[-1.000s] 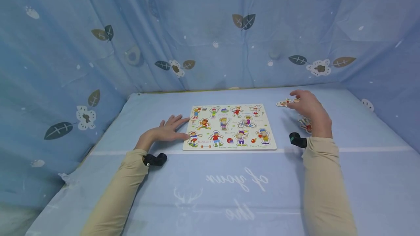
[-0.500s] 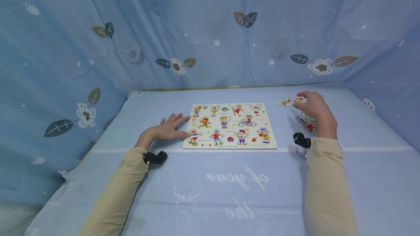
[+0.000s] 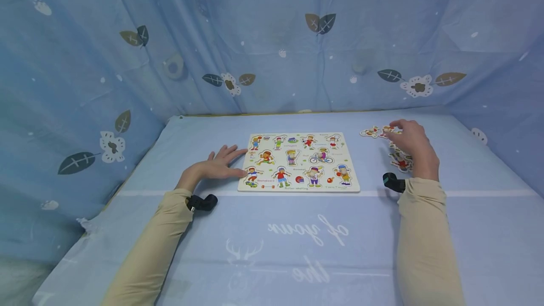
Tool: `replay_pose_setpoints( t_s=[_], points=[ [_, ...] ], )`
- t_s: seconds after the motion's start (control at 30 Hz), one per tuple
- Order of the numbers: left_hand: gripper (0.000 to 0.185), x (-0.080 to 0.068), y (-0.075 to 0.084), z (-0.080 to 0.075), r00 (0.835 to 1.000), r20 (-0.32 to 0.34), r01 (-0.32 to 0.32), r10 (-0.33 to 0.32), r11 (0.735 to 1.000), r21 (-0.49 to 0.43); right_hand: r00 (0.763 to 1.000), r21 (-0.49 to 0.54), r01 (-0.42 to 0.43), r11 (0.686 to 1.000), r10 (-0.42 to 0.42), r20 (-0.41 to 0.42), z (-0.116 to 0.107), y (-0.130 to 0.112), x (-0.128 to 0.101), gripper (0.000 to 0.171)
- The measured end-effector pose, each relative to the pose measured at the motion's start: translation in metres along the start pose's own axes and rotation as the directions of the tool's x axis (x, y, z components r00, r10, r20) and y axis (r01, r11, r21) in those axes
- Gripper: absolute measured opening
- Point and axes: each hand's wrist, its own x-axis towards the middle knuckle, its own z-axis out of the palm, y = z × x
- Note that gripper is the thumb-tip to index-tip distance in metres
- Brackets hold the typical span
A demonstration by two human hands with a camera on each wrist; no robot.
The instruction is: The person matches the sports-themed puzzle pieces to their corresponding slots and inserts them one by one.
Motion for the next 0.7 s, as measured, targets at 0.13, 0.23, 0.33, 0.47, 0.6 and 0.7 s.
replay_pose_setpoints(
  t_s=[0.13, 0.23, 0.33, 0.47, 0.6, 0.7],
  points=[
    [0.091, 0.0, 0.0, -0.001, 1.0, 0.002, -0.001, 0.001, 1.0, 0.0, 0.999, 0.019, -0.026, 0.999, 0.026, -0.028, 0.003, 0.003, 0.0, 0.053],
    [0.091, -0.001, 0.001, -0.002, 1.0, 0.0, -0.008, 0.008, 1.0, -0.005, 0.996, 0.011, -0.063, 0.998, 0.063, -0.056, 0.006, 0.006, -0.001, 0.053],
    [0.09, -0.001, 0.001, -0.002, 1.0, -0.002, -0.004, 0.004, 1.0, -0.004, 0.989, -0.006, -0.119, 0.993, 0.118, -0.09, 0.01, 0.007, -0.002, 0.053],
    [0.09, -0.001, 0.002, -0.002, 1.0, 0.003, 0.006, -0.006, 1.0, -0.004, 0.981, -0.009, -0.162, 0.987, 0.16, -0.112, 0.014, 0.01, -0.001, 0.052],
    [0.09, 0.0, 0.001, -0.001, 1.0, 0.001, 0.017, -0.017, 1.0, -0.009, 0.984, -0.014, -0.157, 0.987, 0.156, -0.088, 0.015, 0.014, -0.001, 0.053],
    [0.09, 0.0, 0.002, -0.001, 1.0, -0.001, 0.018, -0.018, 1.0, -0.005, 0.986, -0.03, -0.161, 0.987, 0.159, -0.058, 0.016, 0.017, -0.001, 0.055]
  ],
)
